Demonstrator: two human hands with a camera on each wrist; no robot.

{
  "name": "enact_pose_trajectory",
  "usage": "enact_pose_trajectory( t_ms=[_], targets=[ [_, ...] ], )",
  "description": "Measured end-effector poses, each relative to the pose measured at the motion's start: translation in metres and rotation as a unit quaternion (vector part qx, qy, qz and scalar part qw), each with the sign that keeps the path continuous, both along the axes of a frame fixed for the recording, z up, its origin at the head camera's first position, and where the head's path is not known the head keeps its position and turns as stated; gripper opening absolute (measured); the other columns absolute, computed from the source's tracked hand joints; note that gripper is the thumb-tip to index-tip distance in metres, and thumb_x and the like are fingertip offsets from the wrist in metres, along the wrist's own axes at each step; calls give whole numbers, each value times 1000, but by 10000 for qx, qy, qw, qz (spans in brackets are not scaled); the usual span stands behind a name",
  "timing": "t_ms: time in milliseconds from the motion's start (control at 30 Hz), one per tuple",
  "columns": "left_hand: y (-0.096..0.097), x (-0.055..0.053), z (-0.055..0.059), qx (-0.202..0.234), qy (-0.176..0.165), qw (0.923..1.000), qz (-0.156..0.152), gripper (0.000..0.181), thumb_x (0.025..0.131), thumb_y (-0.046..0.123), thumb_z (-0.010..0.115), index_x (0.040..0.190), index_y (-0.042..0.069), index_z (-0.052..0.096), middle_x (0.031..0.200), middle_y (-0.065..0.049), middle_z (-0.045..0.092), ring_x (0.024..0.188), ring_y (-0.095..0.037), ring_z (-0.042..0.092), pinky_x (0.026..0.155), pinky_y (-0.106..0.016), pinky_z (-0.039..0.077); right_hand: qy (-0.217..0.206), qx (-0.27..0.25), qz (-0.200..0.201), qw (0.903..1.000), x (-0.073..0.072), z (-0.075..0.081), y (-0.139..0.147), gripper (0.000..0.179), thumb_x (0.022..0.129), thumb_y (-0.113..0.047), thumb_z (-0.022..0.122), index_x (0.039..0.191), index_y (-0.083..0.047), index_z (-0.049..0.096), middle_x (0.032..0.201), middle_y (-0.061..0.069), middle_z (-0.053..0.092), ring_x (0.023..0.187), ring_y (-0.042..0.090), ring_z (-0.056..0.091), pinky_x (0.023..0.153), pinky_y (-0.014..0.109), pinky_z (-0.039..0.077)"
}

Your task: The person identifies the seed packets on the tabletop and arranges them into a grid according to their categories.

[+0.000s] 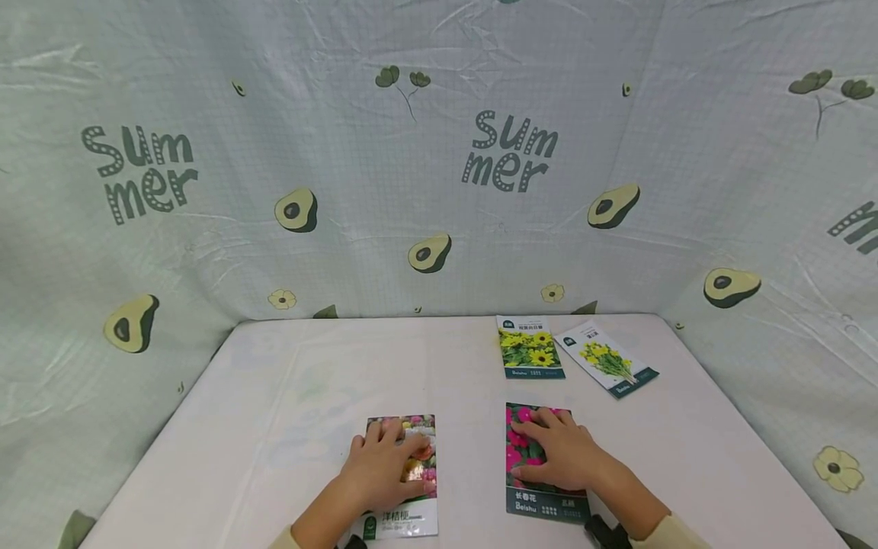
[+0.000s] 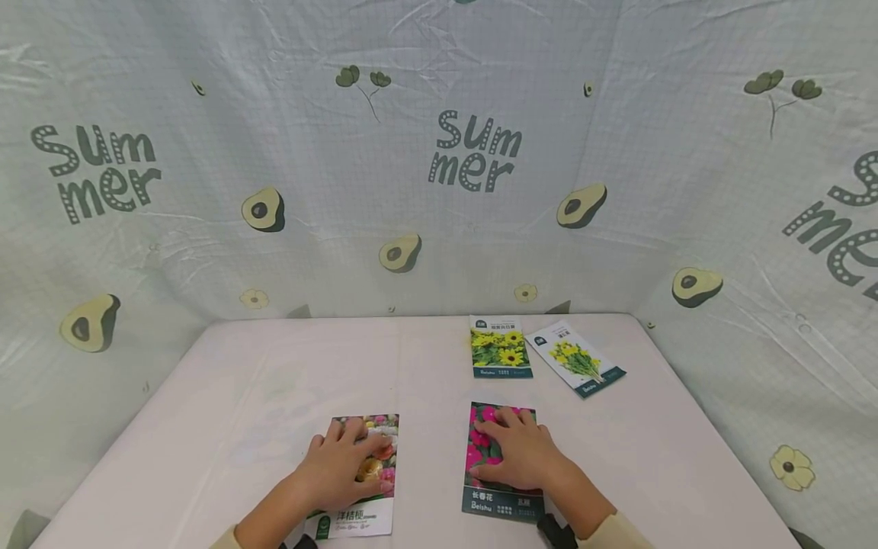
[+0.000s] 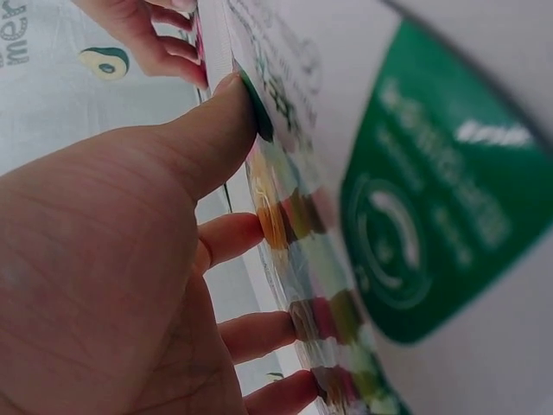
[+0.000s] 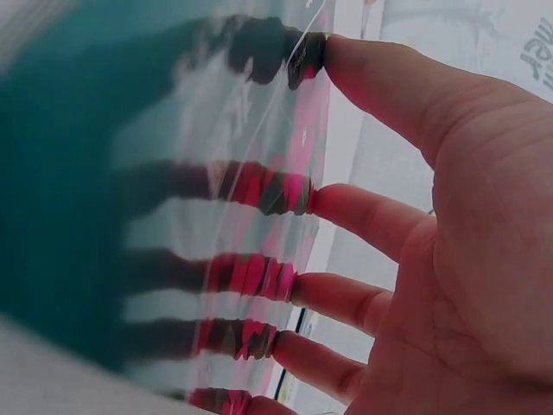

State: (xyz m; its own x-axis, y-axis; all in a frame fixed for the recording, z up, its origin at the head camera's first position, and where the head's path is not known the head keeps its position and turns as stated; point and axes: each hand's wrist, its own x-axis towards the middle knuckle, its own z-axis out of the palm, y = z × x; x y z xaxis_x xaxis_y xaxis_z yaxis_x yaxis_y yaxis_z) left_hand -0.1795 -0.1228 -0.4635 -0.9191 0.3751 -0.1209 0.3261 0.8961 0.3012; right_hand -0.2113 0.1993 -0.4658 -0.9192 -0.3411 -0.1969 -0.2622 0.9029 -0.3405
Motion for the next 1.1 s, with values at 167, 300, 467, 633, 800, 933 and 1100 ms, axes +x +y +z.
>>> enact_pose_trajectory(
  t_ms=[167,300,467,633,800,933,1100],
  targets=[
    [0,-1,0,37,-77,10000,13,63,86,62,73,140,35,58,142,-10,46,128,-39,41,85,-55,34,-29,36,56,10000,-1,0,-3,78,78,-66,79,144,-28,59,153,11,47,137,39,40,105,72,37],
    [0,0,0,38,-48,10000,8,62,86,61,73,141,34,58,143,-11,46,128,-39,41,86,-56,35,-77,43,67,9999,-2,-1,-5,77,78,-65,79,142,-28,60,152,10,47,137,38,40,106,71,37],
    [1,0,1,65,1,10000,16,62,86,60,74,140,33,58,144,-12,47,129,-40,41,88,-59,36,-120,44,91,9999,-1,1,-9,76,78,-64,79,142,-27,61,151,9,47,137,37,40,106,68,38],
    [1,0,2,65,12,10000,13,62,86,59,75,140,33,59,144,-12,47,127,-39,41,88,-59,36,-118,61,148,9998,-1,1,-11,75,78,-64,79,142,-28,61,151,8,47,137,36,40,106,67,39],
    [1,0,2,81,8,10000,17,62,86,59,75,139,33,59,143,-11,47,127,-39,41,88,-59,36,-136,43,210,9997,-2,1,-13,75,78,-65,79,142,-29,61,150,7,48,137,36,40,106,66,40],
    [1,0,2,73,3,10000,26,62,86,59,75,139,33,59,143,-11,47,127,-39,41,89,-59,36,-160,15,278,9995,-2,1,-15,75,78,-65,79,142,-29,61,150,7,48,137,35,41,105,65,40],
    [1,0,1,44,-2,10000,37,62,86,60,75,139,34,59,143,-11,47,127,-39,41,90,-60,36,-151,-37,439,9989,-2,2,-18,75,79,-64,79,143,-27,60,149,7,48,136,35,41,104,65,41]
  ],
)
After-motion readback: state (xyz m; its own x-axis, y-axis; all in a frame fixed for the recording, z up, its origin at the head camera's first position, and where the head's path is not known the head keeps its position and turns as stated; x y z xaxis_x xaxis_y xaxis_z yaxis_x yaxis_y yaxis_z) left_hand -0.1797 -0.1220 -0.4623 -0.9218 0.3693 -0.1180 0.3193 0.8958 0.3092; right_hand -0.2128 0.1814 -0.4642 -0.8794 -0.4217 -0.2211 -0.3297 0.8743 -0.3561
